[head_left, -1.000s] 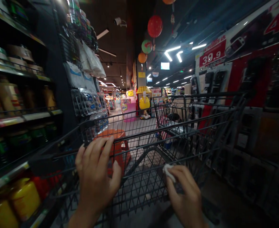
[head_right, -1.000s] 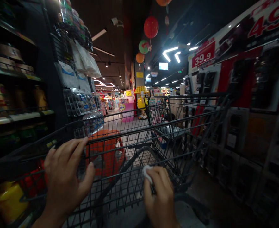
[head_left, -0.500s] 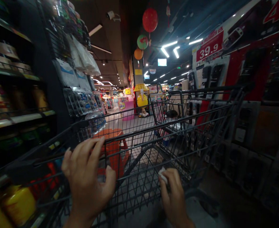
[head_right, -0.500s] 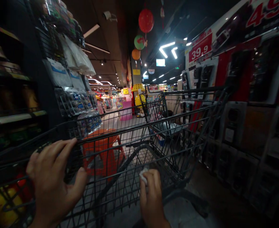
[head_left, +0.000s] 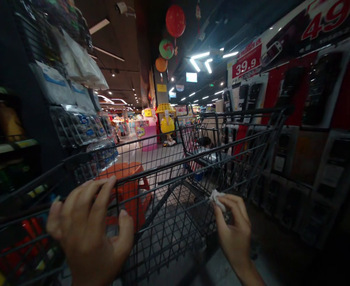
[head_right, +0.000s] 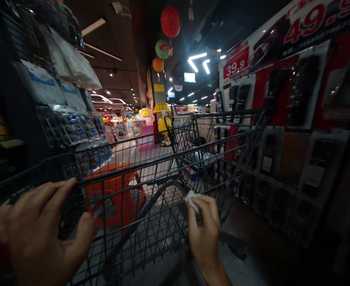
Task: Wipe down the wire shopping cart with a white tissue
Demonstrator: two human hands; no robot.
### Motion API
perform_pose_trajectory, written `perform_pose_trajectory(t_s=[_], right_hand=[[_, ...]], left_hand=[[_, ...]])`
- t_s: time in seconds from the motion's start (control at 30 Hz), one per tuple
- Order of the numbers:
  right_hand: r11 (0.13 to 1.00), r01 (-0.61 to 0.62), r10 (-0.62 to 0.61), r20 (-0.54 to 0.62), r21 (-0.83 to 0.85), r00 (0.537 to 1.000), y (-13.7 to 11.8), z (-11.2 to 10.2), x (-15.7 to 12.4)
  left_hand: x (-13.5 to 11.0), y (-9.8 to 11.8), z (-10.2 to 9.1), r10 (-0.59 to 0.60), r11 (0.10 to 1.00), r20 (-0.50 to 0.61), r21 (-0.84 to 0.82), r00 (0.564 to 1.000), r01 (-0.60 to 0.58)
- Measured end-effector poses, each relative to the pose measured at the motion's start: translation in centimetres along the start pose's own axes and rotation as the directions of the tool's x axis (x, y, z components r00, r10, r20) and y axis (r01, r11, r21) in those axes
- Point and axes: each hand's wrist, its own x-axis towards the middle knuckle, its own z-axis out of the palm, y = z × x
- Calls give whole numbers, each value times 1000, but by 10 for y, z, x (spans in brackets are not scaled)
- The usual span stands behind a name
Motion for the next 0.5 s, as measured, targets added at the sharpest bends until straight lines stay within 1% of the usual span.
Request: perform_pose_trajectory(t_s=[0.07, 0.1, 0.17, 0.23, 0.37, 0.43, 0.5], right_hand=[[999, -29, 29, -50, -12, 998, 1, 10, 12], [999, -44, 44, -61, -12, 997, 2, 15, 14], [998, -60, 60, -62, 5, 996, 4, 23, 8], [998, -55, 57, -46, 38, 997, 5, 26, -4], [993, -65, 60, 52, 96, 997, 6, 23, -33], [989, -93, 79, 126, 111, 989, 8, 21, -48], [986, -118, 93, 203, 116, 975, 10, 18, -63]], left_hand=[[0, 0, 0, 0, 1000, -2, -8, 1000, 0], [0, -1, 0, 1, 1000, 2, -9, 1000, -1], [1, -3, 0, 11, 1000, 13, -7, 1000, -11], [2, -5, -1, 30, 1000, 21, 6, 999, -30], [6, -10, -1, 125, 991, -18, 41, 992, -124], [7, -14, -1, 169, 985, -12, 26, 985, -169], [6, -19, -1, 184, 983, 2, 9, 983, -184]])
